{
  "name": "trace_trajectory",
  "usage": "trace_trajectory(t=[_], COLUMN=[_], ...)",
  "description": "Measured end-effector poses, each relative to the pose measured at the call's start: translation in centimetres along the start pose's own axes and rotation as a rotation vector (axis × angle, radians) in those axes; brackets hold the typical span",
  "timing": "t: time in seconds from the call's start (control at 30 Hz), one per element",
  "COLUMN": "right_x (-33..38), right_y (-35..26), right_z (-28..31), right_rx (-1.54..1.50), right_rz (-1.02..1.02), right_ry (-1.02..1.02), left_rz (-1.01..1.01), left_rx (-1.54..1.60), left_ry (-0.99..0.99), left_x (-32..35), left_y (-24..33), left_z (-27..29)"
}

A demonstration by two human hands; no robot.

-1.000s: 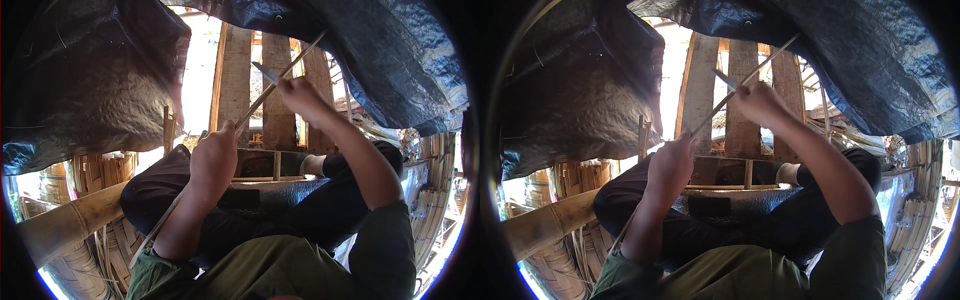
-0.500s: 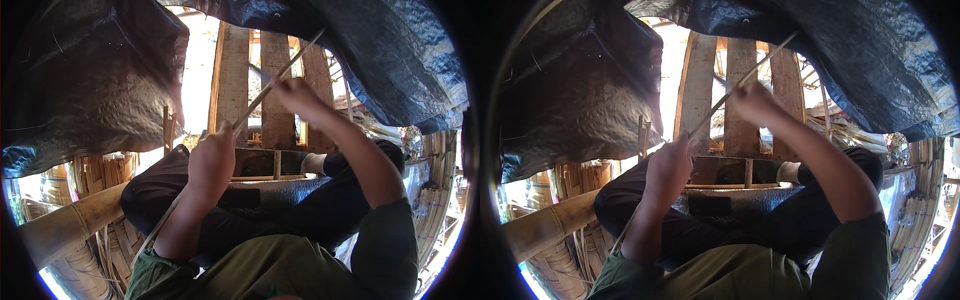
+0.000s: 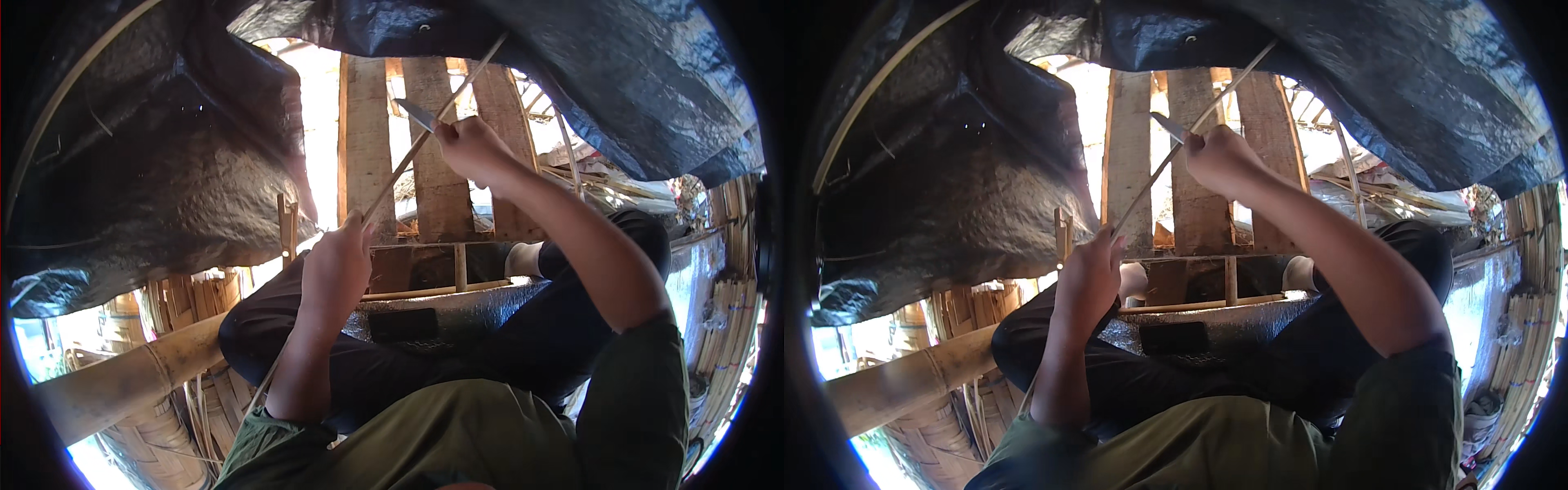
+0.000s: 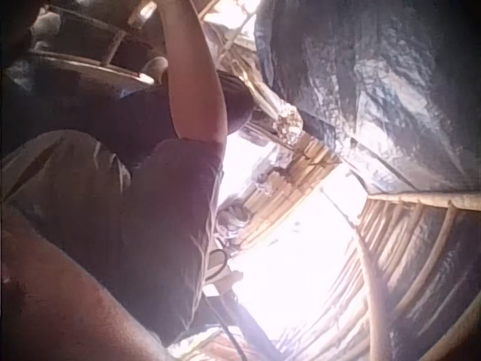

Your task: The person shaves a long bamboo strip using a small knife while holding it with their hands.

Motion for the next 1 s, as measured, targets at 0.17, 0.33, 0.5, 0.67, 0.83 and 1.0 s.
trace_trajectory(t=[0.17,0.33,0.5,0.67,0.83,1.0], right_x=[1.1,0.0,2.0,-1.7,3.3,-1.8], right_y=[0.4,-1.4,-0.4,-1.3,-1.7,-1.3], right_z=[0.1,0.7,-1.7,1.8,-3.1,0.9], right_rx=[-0.068,-0.034,0.0,-0.016,0.014,-0.027], right_rz=[-0.209,-0.131,-0.022,-0.142,0.123,-0.121], right_ry=[-0.263,-0.312,-0.3,-0.297,-0.344,-0.229], left_rz=[0.02,0.041,0.036,0.015,0.015,0.087], left_rx=[-0.004,-0.027,0.006,0.032,-0.001,0.005], left_ry=[0.002,0.008,-0.005,0.013,0.016,-0.042], left_x=[-0.5,-0.2,-0.5,-0.6,-0.5,-0.6], left_y=[0.4,-0.2,0.3,0.1,0.0,-0.3], left_z=[-0.2,0.4,-0.1,0.3,-0.2,0.0])
Point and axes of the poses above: each hand's wrist, its own x-axis away from the middle knuckle, its own z-axis out of the back of the hand, y = z × x, the point moved 5 cm from there along -x, towards the middle knuckle, and after that the axes turned 14 degrees about y, right-handed, at the moved point
